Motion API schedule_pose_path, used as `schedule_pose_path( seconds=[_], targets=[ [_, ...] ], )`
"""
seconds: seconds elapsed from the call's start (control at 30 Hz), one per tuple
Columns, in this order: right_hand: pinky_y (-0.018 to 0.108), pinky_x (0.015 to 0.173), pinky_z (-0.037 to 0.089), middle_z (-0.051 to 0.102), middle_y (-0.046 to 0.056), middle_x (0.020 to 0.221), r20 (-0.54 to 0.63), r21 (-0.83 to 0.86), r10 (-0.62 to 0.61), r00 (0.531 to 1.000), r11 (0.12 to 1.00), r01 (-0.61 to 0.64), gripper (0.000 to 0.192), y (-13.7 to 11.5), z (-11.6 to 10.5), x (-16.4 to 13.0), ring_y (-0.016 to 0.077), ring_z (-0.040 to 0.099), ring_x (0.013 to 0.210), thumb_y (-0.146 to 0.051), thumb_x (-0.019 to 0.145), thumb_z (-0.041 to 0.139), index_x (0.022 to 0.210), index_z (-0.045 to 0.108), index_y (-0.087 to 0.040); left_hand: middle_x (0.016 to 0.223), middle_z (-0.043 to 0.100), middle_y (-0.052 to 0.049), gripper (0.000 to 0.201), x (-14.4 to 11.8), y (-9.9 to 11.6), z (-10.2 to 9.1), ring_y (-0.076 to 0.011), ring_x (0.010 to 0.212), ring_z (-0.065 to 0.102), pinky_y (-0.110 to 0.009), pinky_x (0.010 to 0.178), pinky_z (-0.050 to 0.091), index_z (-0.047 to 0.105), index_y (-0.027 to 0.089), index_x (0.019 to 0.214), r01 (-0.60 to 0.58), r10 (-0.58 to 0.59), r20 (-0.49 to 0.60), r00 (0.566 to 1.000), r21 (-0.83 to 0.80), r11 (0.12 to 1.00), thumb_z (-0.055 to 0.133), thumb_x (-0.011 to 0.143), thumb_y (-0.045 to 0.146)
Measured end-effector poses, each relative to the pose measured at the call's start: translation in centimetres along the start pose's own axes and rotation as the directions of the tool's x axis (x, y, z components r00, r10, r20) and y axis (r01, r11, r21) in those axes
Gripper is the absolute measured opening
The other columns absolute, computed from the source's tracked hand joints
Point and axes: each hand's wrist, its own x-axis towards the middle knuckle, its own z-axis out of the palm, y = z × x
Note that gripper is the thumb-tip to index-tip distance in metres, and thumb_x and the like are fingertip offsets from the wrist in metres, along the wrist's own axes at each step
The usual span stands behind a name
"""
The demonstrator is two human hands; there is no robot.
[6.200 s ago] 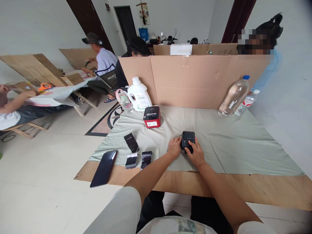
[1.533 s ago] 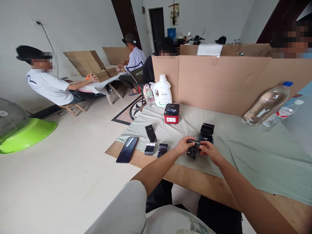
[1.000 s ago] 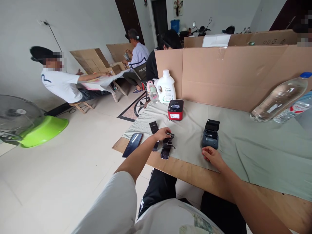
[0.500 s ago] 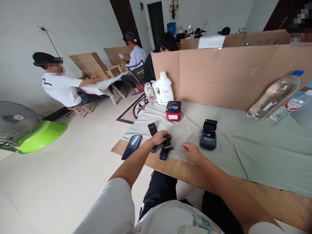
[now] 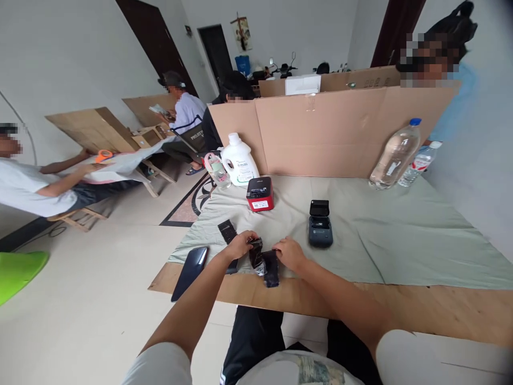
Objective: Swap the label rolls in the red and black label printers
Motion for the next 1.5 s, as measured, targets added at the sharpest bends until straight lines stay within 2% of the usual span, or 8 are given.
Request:
schedule_pose_path(
  seconds=[0.13,0.27,0.4,0.53,0.83,1.13,1.37,1.5],
  targets=[
    [0.03,0.082,0.038,0.067,0.004,0.086,-0.238,-0.004,0.052,0.97,0.999,-0.055,0.025,6.4,-4.6,-3.0,0.0183,0.052,0.085,-0.015,0.082,0.051,0.092,0.073,-0.025,0.1,0.063,-0.004,0.035,1.2,2.4,-0.2,-0.0214,0.096,0.058,-0.036,0.091,0.046,0.064,0.019,0.094,-0.086,0.086,-0.002,0.996,0.083,0.993,0.059,0.061,0.008],
    [0.031,0.082,0.039,0.065,0.005,0.085,-0.397,0.004,0.231,0.888,0.968,-0.25,0.029,11.4,-8.3,-4.0,0.0196,0.05,0.086,-0.013,0.082,0.049,0.093,0.074,-0.025,0.107,0.062,-0.006,0.026,4.2,9.1,2.1,-0.0197,0.099,0.058,-0.033,0.09,0.047,0.062,0.018,0.102,-0.2,0.195,-0.119,0.973,-0.026,0.98,0.057,0.077,0.022],
    [0.031,0.084,0.039,0.064,0.006,0.084,-0.415,-0.023,0.292,0.862,0.943,-0.331,0.029,13.4,-9.2,-3.6,0.0206,0.05,0.087,-0.015,0.082,0.049,0.096,0.073,-0.025,0.121,0.06,-0.007,0.038,7.9,16.5,5.6,-0.0185,0.105,0.057,-0.031,0.092,0.046,0.056,0.019,0.12,-0.333,0.33,-0.05,0.943,-0.061,0.941,0.054,0.083,0.026],
    [0.032,0.087,0.039,0.064,0.005,0.086,-0.406,-0.021,0.314,0.858,0.936,-0.352,0.028,14.1,-8.6,-3.3,0.0192,0.052,0.087,-0.015,0.082,0.049,0.095,0.072,-0.024,0.118,0.064,-0.005,0.04,10.8,19.9,7.4,-0.0223,0.11,0.054,-0.035,0.099,0.041,0.059,0.02,0.12,-0.401,0.396,0.068,0.916,0.106,0.91,0.059,0.08,0.02],
    [0.027,0.08,0.045,0.066,0.005,0.101,-0.273,0.363,0.548,0.791,0.82,-0.443,0.039,16.2,-7.2,-5.1,0.0137,0.059,0.083,-0.009,0.078,0.045,0.112,0.061,-0.019,0.11,0.066,-0.005,0.031,13.1,20.7,8.6,-0.0237,0.108,0.056,-0.036,0.093,0.043,0.063,0.022,0.112,-0.264,0.249,0.1,0.963,0.184,0.947,0.059,0.082,0.024],
    [0.032,0.08,0.048,0.067,0.004,0.1,-0.277,0.412,0.532,0.8,0.818,-0.401,0.032,15.7,-6.4,-5.8,0.0153,0.061,0.082,-0.013,0.079,0.045,0.104,0.063,-0.021,0.111,0.064,-0.005,0.025,13.4,20.4,9.7,-0.0214,0.104,0.057,-0.035,0.094,0.039,0.064,0.021,0.105,-0.325,0.32,0.067,0.945,0.272,0.905,0.061,0.08,0.021],
    [0.035,0.083,0.049,0.067,0.004,0.1,-0.279,0.408,0.507,0.816,0.832,-0.377,0.036,15.9,-6.3,-6.1,0.015,0.061,0.078,-0.014,0.079,0.044,0.109,0.062,-0.022,0.095,0.067,-0.006,0.019,13.4,20.9,9.8,-0.0252,0.104,0.05,-0.037,0.091,0.04,0.069,0.022,0.094,-0.248,0.259,0.006,0.966,0.311,0.918,0.067,0.076,0.027],
    [0.037,0.089,0.047,0.063,0.007,0.109,-0.369,0.312,0.442,0.818,0.888,-0.339,0.041,15.5,-6.2,-6.3,0.0177,0.059,0.091,-0.013,0.078,0.042,0.114,0.061,-0.02,0.104,0.061,-0.007,0.021,13.6,20.5,10.1,-0.0247,0.105,0.047,-0.036,0.093,0.039,0.072,0.022,0.093,-0.251,0.275,-0.04,0.961,0.3,0.92,0.062,0.079,0.034]
  ],
)
